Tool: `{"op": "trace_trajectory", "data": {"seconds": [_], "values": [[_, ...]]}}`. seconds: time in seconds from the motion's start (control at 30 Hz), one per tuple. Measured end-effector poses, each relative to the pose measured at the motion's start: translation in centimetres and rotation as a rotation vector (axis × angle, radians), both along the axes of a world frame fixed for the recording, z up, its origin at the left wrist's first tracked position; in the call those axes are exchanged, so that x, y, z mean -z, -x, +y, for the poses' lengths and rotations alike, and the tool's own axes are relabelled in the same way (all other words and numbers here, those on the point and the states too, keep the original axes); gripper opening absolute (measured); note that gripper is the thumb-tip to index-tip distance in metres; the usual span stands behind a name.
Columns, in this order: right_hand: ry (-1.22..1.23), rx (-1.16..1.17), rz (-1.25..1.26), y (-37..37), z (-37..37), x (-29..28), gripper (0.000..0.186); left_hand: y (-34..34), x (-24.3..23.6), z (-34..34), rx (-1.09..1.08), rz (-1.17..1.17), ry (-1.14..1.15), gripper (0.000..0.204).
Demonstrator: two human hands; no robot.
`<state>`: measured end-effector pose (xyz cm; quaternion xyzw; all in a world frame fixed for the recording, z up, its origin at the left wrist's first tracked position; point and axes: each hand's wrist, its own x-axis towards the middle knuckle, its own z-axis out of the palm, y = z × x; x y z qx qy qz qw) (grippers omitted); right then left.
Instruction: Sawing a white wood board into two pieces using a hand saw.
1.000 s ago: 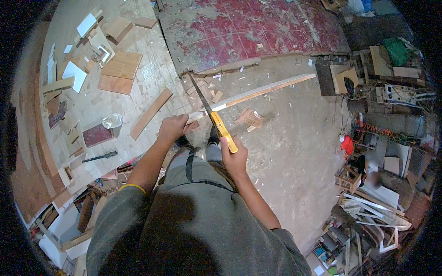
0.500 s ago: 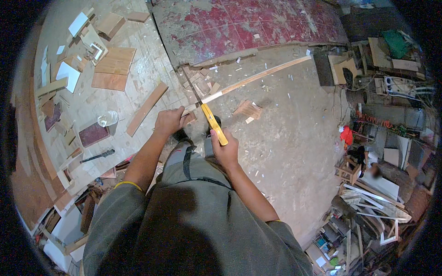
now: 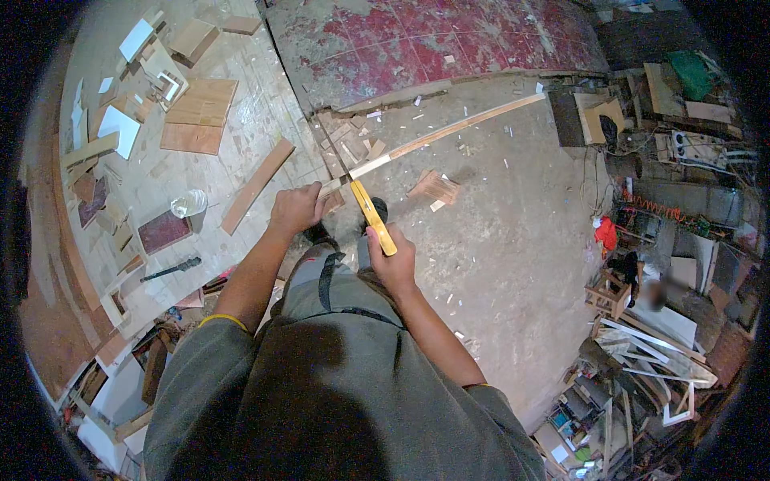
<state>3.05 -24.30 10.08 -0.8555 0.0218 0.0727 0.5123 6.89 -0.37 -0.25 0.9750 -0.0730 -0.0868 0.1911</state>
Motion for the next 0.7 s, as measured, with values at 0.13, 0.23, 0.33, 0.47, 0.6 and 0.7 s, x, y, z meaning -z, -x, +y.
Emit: {"op": "trace_trajectory", "data": {"seconds": [0.13,0.23,0.33,0.47,0.6,0.7], "values": [[0.027,0.035,-0.001,0.1,0.6,0.0,0.022,-0.2,-0.2,-0.1,-0.004,0.004,-0.03,0.032],[-0.005,0.078,-0.006,0.2,1.1,-0.1,0.022,-0.3,-0.4,-0.3,-0.021,0.037,-0.041,0.037],[-0.008,0.036,-0.033,0.5,1.1,0.3,0.021,-0.7,-0.6,-0.4,-0.029,0.072,-0.065,0.042],[-0.044,0.123,-0.004,0.3,1.1,1.1,0.022,-1.1,-0.3,-0.3,-0.008,0.124,-0.095,0.052],[0.006,0.138,-0.027,0.7,1.5,1.8,0.027,-1.2,-0.1,-0.3,-0.016,0.153,-0.1,0.049],[-0.027,0.176,-0.006,0.9,1.6,2.1,0.028,-1.1,0.4,-0.2,-0.026,0.161,-0.104,0.034]]}}
